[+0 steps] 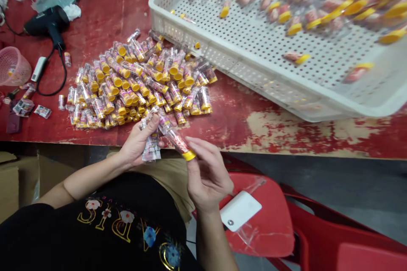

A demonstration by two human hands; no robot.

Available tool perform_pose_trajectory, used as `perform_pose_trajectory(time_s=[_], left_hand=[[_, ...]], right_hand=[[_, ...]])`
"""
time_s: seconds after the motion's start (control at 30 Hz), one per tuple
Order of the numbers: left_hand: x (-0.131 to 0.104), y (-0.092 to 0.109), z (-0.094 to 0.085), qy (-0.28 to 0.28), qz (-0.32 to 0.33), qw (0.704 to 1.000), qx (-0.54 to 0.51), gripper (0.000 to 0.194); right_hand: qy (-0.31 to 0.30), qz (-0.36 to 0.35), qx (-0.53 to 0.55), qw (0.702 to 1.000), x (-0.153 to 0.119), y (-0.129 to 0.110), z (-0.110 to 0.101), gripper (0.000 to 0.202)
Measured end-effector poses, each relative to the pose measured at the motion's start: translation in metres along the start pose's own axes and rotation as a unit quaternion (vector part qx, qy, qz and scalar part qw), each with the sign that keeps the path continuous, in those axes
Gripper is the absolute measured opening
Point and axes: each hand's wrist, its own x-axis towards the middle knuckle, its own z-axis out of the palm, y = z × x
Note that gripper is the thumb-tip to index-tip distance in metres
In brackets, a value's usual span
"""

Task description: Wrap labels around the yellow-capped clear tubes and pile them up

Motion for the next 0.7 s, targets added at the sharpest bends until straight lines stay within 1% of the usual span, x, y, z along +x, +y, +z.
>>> perform_pose_trajectory(time_s=[0.1, 0.17, 0.23, 0.3, 0.43, 0.57, 0.7], left_hand=[[-0.004, 0.001, 0.003, -0.009, 0.013, 1.0, 0.01, 0.063], [-0.007, 0.0, 0.005, -0.016, 0.009, 1.0, 0.014, 0.065], [-0.01, 0.0, 0.006, -0.014, 0.004, 1.0, 0.015, 0.068], [-0.012, 0.0, 0.007, -0.013, 0.002, 1.0, 0.022, 0.07], [-0.017, -0.002, 0.008, -0.035, -0.001, 0.998, 0.051, 0.068], [-0.021, -0.004, 0.009, -0.04, -0.004, 0.997, 0.067, 0.066], [-0.023, -0.005, 0.008, -0.046, -0.009, 0.996, 0.076, 0.066]], right_hand=[[-0.031, -0.009, -0.018, 0.999, 0.0, 0.003, 0.002, 0.045], [-0.048, -0.029, -0.035, 0.998, 0.002, 0.004, 0.007, 0.046], [-0.047, -0.045, -0.039, 0.997, 0.004, 0.004, 0.012, 0.045], [-0.021, -0.049, -0.029, 0.998, 0.006, 0.003, 0.017, 0.044], [0.059, -0.016, 0.002, 0.998, 0.009, 0.001, 0.023, 0.045], [0.08, -0.04, -0.015, 0.996, 0.012, -0.002, 0.025, 0.038], [0.096, -0.054, 0.0, 0.994, 0.013, -0.001, 0.026, 0.038]])
